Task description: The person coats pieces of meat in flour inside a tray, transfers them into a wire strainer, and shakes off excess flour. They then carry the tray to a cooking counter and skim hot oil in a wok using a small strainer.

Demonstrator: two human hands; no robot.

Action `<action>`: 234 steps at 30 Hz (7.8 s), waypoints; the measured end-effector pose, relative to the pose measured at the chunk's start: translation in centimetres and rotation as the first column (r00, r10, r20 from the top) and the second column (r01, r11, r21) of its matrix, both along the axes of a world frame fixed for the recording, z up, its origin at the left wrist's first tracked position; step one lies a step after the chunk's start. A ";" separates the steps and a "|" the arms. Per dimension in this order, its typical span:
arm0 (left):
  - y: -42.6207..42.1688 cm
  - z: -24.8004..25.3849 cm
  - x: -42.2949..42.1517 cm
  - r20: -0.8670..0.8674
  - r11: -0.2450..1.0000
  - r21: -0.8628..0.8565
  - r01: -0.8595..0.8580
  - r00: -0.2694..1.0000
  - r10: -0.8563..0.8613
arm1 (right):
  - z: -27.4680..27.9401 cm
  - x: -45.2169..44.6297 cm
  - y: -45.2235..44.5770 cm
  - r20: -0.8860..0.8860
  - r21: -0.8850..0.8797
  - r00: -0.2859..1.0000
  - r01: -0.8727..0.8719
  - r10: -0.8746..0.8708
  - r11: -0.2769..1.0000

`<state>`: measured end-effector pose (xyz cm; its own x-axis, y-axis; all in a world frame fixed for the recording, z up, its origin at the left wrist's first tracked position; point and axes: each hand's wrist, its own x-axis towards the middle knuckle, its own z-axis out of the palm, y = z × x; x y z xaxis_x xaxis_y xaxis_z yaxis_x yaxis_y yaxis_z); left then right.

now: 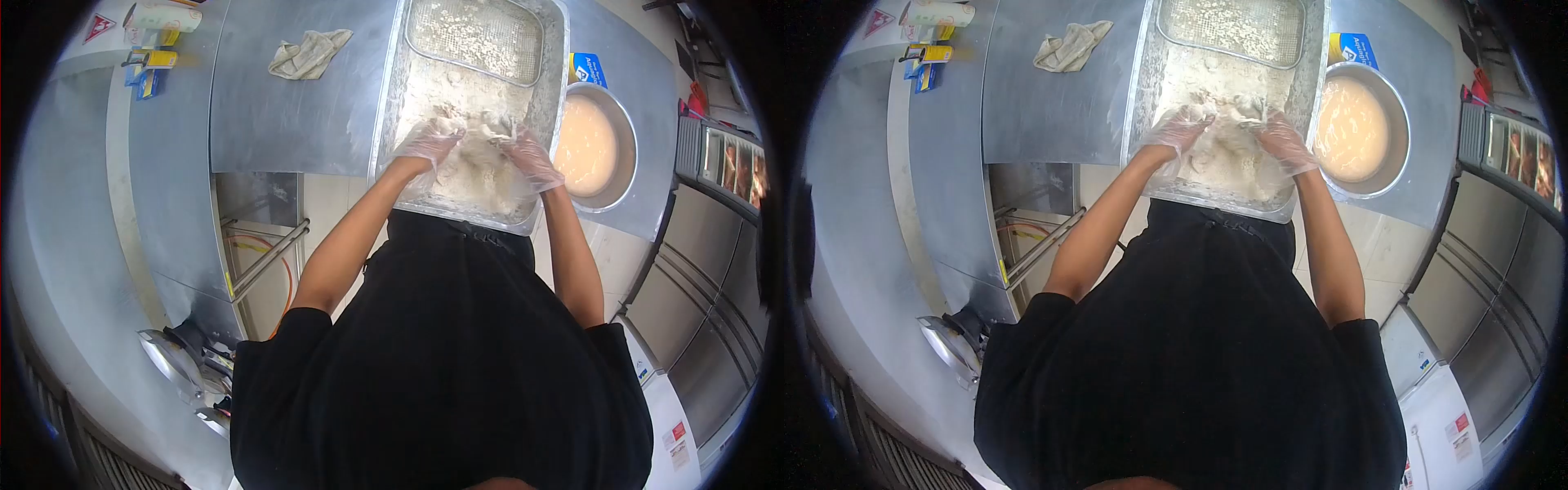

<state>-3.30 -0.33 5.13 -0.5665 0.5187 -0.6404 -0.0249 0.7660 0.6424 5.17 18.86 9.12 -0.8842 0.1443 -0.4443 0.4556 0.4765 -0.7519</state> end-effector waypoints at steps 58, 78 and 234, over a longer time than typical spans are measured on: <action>0.3 5.5 -2.6 -0.196 0.946 -0.248 0.206 0.946 -0.257 | 1.7 -1.4 2.8 -0.210 0.435 0.875 -0.316 0.436 0.843; 2.0 -8.2 -3.8 -0.146 0.745 -0.337 0.576 0.750 -0.645 | -12.6 -1.6 1.2 0.216 0.591 0.915 -0.401 0.341 0.701; 0.6 -5.4 1.3 0.162 0.968 -0.191 0.160 0.978 -0.130 | -17.8 4.9 0.9 0.112 0.339 0.820 -0.562 0.561 0.754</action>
